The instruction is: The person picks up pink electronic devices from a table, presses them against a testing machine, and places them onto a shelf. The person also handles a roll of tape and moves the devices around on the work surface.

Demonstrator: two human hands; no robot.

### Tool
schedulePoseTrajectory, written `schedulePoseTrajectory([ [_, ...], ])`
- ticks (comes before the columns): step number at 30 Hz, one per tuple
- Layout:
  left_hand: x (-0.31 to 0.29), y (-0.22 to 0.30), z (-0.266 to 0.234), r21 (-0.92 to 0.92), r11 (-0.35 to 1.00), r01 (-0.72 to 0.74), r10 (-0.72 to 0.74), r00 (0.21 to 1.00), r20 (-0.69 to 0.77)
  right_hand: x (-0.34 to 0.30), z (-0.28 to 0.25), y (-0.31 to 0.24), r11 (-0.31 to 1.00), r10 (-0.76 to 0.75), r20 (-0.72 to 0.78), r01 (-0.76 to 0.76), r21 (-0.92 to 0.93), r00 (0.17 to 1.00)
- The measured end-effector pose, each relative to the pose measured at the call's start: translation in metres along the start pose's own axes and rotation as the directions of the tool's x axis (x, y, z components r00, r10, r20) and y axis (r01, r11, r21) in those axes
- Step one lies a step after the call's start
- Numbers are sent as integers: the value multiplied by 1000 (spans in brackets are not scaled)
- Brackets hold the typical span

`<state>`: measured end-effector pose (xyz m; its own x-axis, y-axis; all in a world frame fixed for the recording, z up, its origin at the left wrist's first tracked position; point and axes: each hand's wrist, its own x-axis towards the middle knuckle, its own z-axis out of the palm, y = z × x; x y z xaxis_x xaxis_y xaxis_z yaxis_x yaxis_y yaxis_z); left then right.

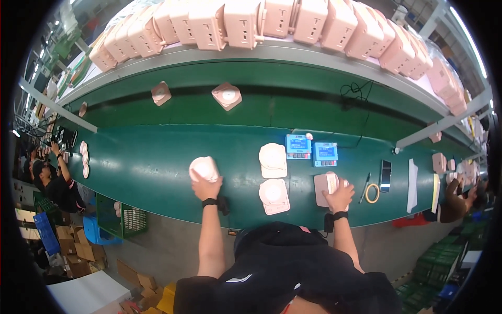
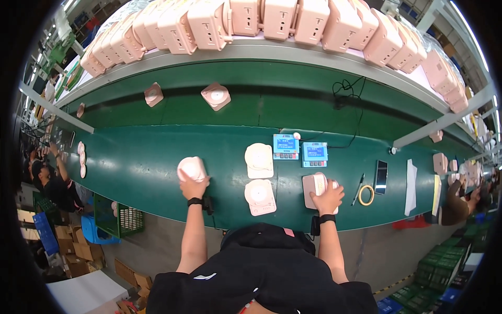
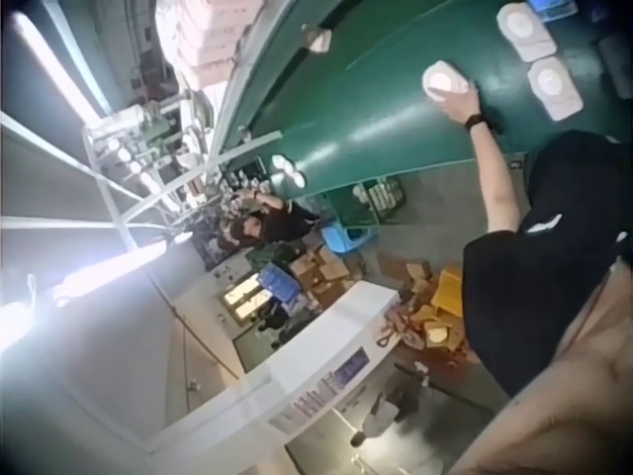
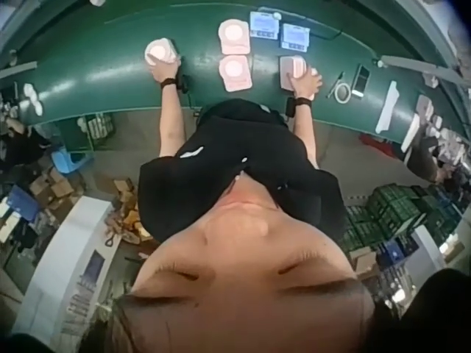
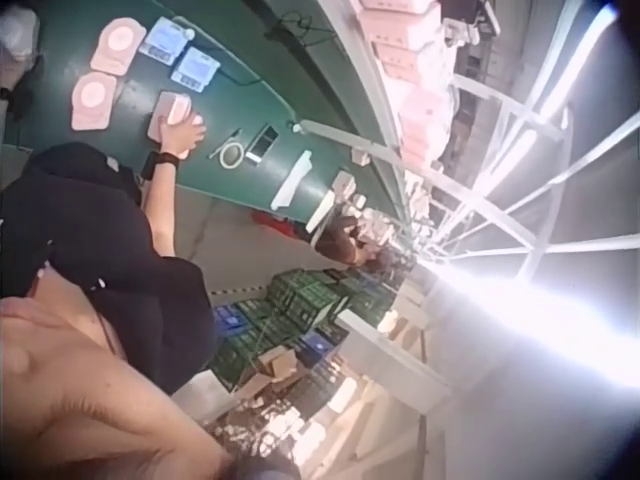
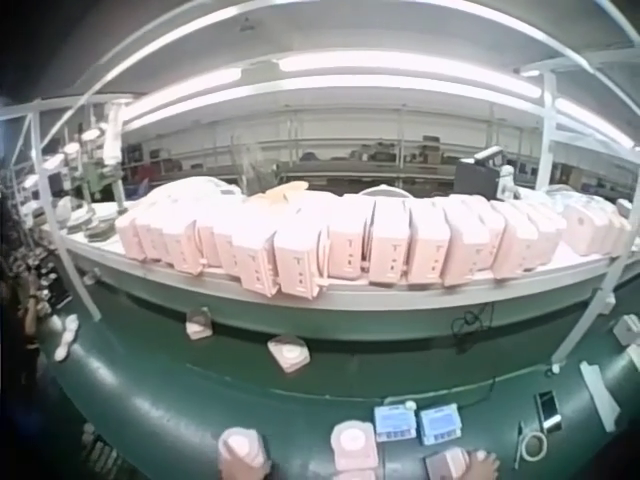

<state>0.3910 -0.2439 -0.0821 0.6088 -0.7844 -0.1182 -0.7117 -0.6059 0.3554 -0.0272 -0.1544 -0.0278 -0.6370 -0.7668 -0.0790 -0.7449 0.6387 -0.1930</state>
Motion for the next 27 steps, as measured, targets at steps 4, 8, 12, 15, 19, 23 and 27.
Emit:
schedulePoseTrajectory([
  [4,-26,54,26,-110,953,-281,285,958,17,-1,-1,6,999,-15,-12,16,35,1000],
  [8,-66,94,51,45,872,-488,488,856,-170,-1,-6,17,992,-1,-16,3,124,1000],
  [12,-98,125,66,-213,809,-548,572,817,69,7,-4,51,928,25,-62,0,372,998],
  [15,-109,140,70,-96,861,-499,507,856,95,28,-10,80,843,55,-79,-4,538,995],
  [19,-107,149,61,-56,887,-458,459,864,208,82,-33,112,746,95,-91,-11,666,991],
  [23,-99,135,68,-121,846,-520,534,821,202,189,-33,154,756,47,-210,103,647,977],
  [27,-102,142,63,-132,871,-474,492,841,223,296,-44,157,935,76,-319,43,351,945],
])
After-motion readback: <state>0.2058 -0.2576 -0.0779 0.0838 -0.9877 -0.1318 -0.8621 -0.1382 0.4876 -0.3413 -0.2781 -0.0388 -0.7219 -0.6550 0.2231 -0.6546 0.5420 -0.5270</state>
